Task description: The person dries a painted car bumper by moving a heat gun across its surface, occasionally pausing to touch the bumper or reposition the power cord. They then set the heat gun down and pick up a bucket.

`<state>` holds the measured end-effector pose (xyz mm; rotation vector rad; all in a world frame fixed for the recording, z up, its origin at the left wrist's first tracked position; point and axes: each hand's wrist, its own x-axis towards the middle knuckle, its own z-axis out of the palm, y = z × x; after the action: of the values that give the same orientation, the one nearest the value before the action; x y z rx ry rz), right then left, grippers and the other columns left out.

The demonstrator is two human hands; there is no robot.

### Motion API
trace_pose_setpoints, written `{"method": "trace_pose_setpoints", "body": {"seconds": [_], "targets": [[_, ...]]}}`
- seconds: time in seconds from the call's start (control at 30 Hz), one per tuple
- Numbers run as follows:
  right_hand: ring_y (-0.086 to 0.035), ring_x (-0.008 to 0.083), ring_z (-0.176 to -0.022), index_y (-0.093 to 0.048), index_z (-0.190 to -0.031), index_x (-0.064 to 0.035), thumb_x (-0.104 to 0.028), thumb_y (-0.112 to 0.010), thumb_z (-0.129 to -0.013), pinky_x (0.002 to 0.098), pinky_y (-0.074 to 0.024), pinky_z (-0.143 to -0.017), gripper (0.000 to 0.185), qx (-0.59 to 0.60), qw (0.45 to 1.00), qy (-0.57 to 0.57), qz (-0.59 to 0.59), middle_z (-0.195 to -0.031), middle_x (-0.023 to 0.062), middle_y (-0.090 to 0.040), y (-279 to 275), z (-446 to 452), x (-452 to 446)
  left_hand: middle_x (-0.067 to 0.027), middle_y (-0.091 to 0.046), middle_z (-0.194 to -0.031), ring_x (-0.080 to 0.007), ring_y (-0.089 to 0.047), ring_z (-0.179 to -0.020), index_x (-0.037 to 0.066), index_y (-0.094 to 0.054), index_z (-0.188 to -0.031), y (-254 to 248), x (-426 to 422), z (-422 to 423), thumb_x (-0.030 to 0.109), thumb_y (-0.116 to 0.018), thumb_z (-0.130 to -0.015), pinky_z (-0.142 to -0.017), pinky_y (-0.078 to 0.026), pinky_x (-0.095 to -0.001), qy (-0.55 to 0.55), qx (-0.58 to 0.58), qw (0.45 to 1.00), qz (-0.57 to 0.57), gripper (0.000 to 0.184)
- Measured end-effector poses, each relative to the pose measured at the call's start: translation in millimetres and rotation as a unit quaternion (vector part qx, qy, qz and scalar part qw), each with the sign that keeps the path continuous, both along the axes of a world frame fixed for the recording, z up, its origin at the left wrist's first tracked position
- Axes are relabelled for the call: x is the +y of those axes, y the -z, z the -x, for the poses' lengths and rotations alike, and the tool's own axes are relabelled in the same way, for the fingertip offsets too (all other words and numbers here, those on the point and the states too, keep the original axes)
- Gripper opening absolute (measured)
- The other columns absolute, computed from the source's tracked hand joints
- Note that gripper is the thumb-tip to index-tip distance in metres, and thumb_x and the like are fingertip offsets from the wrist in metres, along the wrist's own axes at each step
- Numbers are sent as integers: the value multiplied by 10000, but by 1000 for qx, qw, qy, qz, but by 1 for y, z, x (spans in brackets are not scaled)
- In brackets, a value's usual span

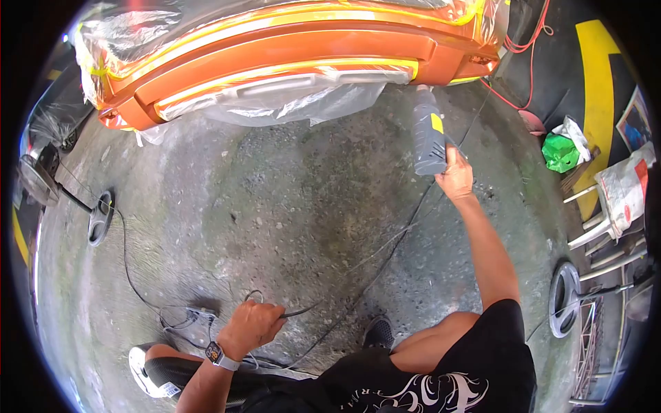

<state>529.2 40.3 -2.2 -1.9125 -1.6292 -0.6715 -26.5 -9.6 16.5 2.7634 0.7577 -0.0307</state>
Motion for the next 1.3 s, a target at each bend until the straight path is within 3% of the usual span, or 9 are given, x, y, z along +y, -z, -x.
{"method": "trace_pose_setpoints", "body": {"seconds": [0.17,0.6,0.97,1.03,1.17,1.23,1.27,1.3], "targets": [[-648,332,-980,-459,-1230,-101,-106,-838,-596,432,-534,-837,739,18,997,1,78,-1091,111,-614,40,-12,24,-118,-627,-692,-338,-649,-698,71,-617,-825,2,-7,-8,211,-671,-873,-660,-494,-445,-36,6,998,53,157],[-649,313,-974,-449,-1158,-108,-147,-823,-655,428,-537,-826,628,62,996,-27,63,-1040,91,-608,106,-48,56,-94,-608,-640,-332,-609,-612,56,-620,-751,34,-16,-28,121,-744,-793,-592,-448,-408,-117,7,989,92,147],[-665,324,-951,-475,-1165,-119,-138,-785,-661,429,-551,-801,592,75,995,-48,-40,-1040,105,-653,63,-67,-11,-69,-605,-630,-313,-599,-587,76,-601,-752,41,-8,-35,130,-739,-809,-562,-435,-411,-59,-34,995,78,159],[-685,371,-866,-495,-1200,-79,-196,-805,-683,433,-561,-745,614,101,992,-48,-64,-979,147,-682,47,-63,-19,-69,-604,-630,-315,-596,-585,77,-599,-759,39,-5,-37,131,-738,-811,-561,-433,-410,-49,-45,995,74,158],[-690,371,-812,-489,-1230,-67,-214,-808,-687,428,-558,-707,646,125,985,-41,-110,-950,155,-681,15,-55,-28,-72,-602,-633,-322,-597,-590,75,-585,-759,39,-2,-41,134,-747,-796,-561,-443,-412,-30,-63,996,63,177],[-694,360,-809,-505,-1124,-73,-222,-821,-675,408,-564,-695,570,140,974,-61,-167,-923,126,-693,3,-55,-28,-73,-603,-635,-324,-598,-593,75,-579,-752,43,0,-41,137,-752,-789,-562,-449,-415,-27,-74,995,63,187],[-694,360,-809,-505,-1124,-73,-222,-821,-675,408,-564,-695,570,137,974,-62,-168,-923,126,-693,0,-56,-27,-76,-603,-633,-327,-598,-592,76,-579,-751,45,1,-40,139,-755,-783,-563,-455,-417,-21,-72,995,67,189],[-692,323,-867,-545,-1145,-67,-222,-818,-682,386,-545,-776,560,159,971,-64,-168,-952,113,-699,-2,-58,-26,-79,-603,-632,-330,-599,-591,77,-579,-749,46,2,-40,141,-758,-776,-564,-461,-420,-16,-69,995,72,192]]}}
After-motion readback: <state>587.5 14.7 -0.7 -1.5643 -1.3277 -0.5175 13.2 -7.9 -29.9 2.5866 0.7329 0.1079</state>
